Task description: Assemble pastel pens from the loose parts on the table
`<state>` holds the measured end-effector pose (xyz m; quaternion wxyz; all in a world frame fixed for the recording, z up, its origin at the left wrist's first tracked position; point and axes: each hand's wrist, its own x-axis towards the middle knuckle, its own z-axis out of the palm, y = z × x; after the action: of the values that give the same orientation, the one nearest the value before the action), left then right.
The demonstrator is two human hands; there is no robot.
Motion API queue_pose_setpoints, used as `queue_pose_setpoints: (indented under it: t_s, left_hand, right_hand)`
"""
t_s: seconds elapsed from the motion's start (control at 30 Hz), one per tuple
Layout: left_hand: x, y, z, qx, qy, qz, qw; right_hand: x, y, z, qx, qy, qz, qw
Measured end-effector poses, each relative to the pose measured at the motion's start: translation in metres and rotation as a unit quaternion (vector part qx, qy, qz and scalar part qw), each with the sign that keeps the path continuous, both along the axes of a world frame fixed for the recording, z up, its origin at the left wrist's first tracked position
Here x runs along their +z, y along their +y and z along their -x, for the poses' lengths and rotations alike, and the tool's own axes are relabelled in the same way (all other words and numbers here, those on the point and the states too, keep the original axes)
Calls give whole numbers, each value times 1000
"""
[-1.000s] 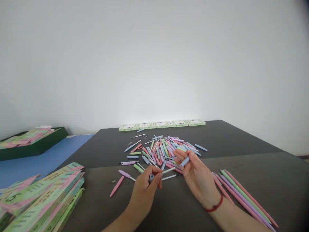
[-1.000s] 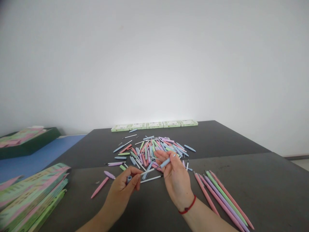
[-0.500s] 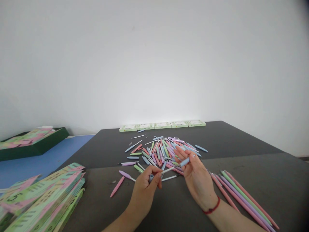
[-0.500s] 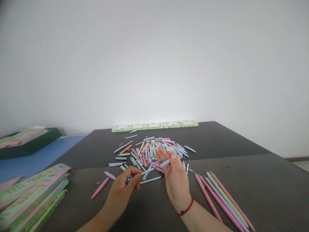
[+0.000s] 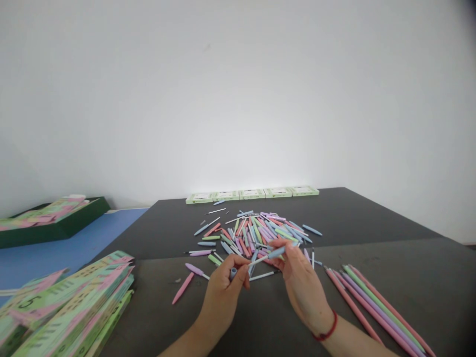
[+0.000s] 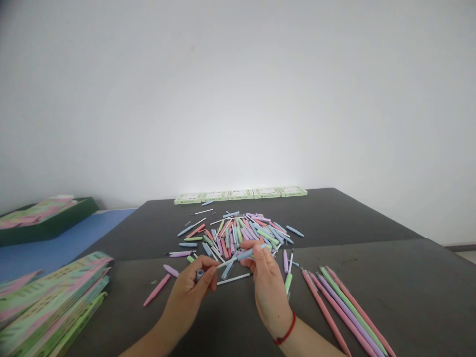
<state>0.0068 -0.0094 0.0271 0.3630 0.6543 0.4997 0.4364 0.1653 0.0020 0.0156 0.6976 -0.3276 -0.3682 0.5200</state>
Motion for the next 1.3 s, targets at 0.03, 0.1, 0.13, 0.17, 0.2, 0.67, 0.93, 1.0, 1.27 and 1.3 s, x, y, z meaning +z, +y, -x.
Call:
queue_pose_setpoints:
  t_s: [0.03,0.1,0.13,0.17,0.2,0.67,0.93,1.0,1.27,1.3]
  left_hand:
    - [1,1,0,3,-1,-1,1000]
    - [2,1,1,4,-2,-4,1000]
    - [3,1,2,4,-3,-6,1000]
    - [3,2,2,3,-4,-8,1000]
    - [3,2,3,3,-6,-10,1000]
    - [8,5,8,-6,-23,-26,999]
    - [9,5,11,-1,-3,-40,999]
    - [10,4,11,3,1,-48,999]
    - [11,3,10,0,31,-63,998]
    - [11,3,10,-1,32,-65,997]
  right_hand:
    - [0,1,-1,1,-8,7,1000]
    - [0,3,-3,24,3,16,1000]
    - [1,3,-4,37,15,19,999]
    - [2,3,-4,45,25,21,998]
    - [3,3,-4,48,29,24,998]
    - [1,3,-3,53,-14,36,998]
    - [5,-1,-1,72,52,57,994]
    - [6,-2,0,75,73,64,992]
    - [4,-2,-4,88,142,81,983]
    - [3,-1,-5,91,148,83,981]
